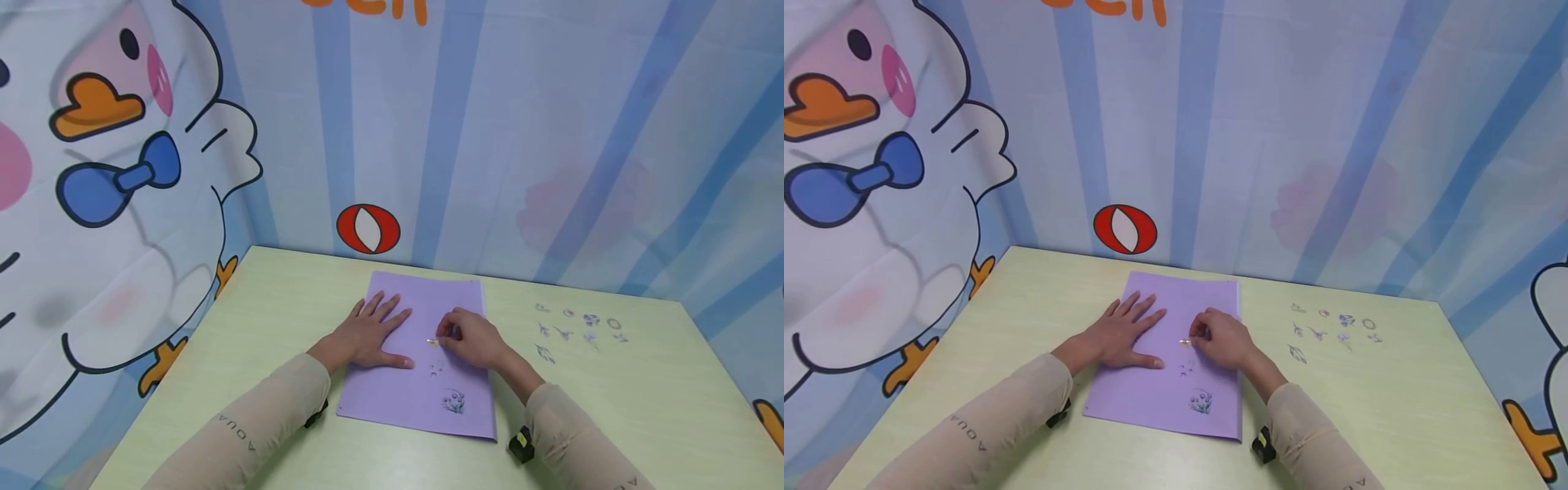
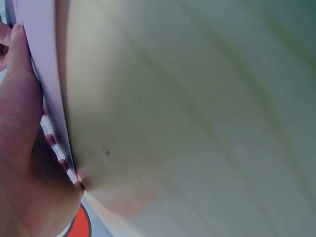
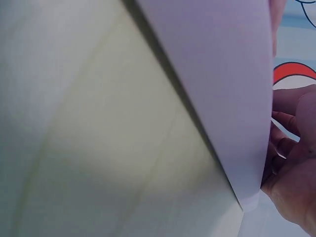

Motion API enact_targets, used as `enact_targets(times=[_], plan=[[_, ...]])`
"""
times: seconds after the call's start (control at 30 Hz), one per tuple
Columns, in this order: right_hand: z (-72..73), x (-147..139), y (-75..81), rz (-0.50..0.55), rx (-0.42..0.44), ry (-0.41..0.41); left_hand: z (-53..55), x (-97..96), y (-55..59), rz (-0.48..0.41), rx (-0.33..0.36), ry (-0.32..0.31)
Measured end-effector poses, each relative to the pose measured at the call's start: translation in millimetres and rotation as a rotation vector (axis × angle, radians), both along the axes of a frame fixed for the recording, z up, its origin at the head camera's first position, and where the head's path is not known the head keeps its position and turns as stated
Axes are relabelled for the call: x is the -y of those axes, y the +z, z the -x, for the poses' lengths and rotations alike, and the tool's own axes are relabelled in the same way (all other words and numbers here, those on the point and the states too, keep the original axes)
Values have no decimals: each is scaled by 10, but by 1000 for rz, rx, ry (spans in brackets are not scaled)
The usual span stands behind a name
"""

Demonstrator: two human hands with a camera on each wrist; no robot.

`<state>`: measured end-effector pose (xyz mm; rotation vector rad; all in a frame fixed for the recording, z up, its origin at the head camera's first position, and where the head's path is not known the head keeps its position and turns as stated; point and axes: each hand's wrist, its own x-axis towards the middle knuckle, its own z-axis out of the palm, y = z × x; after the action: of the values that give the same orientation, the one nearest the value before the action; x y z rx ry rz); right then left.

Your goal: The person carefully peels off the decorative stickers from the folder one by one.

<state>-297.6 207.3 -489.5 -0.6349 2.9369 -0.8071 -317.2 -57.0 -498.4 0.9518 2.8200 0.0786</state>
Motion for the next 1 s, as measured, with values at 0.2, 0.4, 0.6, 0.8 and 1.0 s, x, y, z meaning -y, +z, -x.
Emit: enact_targets(times=[0.2,0.4,0.6,0.8,1.0], plan=[[-5,18,49,45,80,-22,7,3,-11,-8,-6,0],[-4,23,58,62,111,-33,12,8,-19,-12,-4,-6],[7,1,51,87,120,-43,10,5,3,-13,-3,-9],[-10,-24,42,119,115,-66,21,-9,-9,-27,16,-4],[-54,-33,41,204,111,-76,-3,-8,25,-25,17,1]])
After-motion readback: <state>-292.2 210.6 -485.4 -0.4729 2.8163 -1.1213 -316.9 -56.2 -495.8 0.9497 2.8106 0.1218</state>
